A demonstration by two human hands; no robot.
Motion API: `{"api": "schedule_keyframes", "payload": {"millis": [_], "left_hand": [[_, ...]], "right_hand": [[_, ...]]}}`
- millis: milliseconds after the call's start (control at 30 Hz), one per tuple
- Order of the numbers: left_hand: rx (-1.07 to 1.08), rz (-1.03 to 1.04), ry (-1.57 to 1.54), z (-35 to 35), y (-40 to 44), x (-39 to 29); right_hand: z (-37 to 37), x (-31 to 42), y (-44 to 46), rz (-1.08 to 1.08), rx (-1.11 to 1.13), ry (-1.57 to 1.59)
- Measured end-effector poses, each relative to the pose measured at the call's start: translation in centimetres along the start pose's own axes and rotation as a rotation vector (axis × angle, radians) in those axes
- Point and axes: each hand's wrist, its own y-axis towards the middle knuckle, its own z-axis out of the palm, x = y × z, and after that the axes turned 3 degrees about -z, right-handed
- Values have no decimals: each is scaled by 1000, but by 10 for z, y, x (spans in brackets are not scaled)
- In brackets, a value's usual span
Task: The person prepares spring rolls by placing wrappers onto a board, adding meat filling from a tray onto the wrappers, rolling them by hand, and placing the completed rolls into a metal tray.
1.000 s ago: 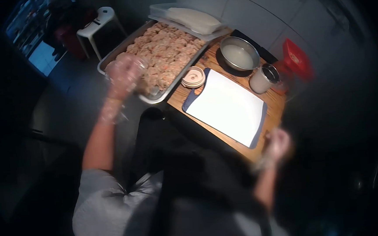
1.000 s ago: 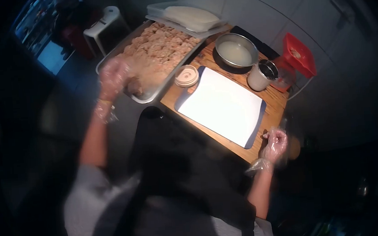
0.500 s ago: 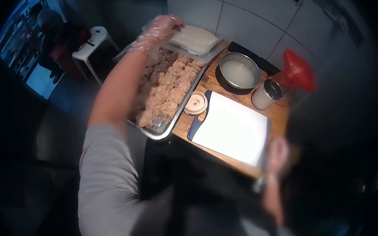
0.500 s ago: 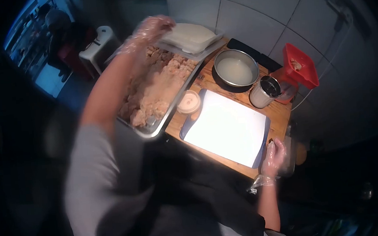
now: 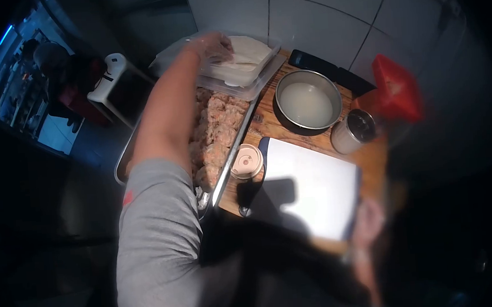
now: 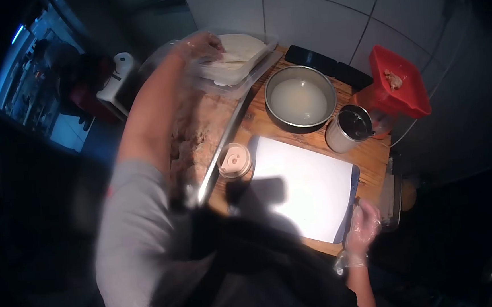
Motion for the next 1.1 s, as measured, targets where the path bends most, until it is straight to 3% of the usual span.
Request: {"api": "schedule_keyframes", "payload": {"millis": [67,167,267,367,467,567,667,767,967,1067,1100], "left_hand": [[6,11,-175,0,5,19],[-17,115,-273,3,14,38],[-36,-32,-284,5,2,25],[-26,62,-250,7,7,32],[-104,-2,-150,17,-2,-1],[-133,182,300,22,-8,-30],[-45,108,-42,15,-6,-18],[-95,112,-202,20,16,22],[-149,82,-220,27,-6,-6],[-147,204,101,28,4,-1],[-115,181,65,26,7,1]], "right_hand": [[-2,9,2,83,12,-8],[-3,10,2,31,12,-107],[-2,21,6,111,16,-98],[-2,11,4,78,9,-43],[-1,-2,1,62,-4,38],[0,-9,0,19,-6,54],[1,-6,0,11,1,75],[1,-8,-1,38,-19,83],[2,-5,1,49,-26,66],[1,-4,1,57,1,63],[1,-6,1,52,2,65]]}}
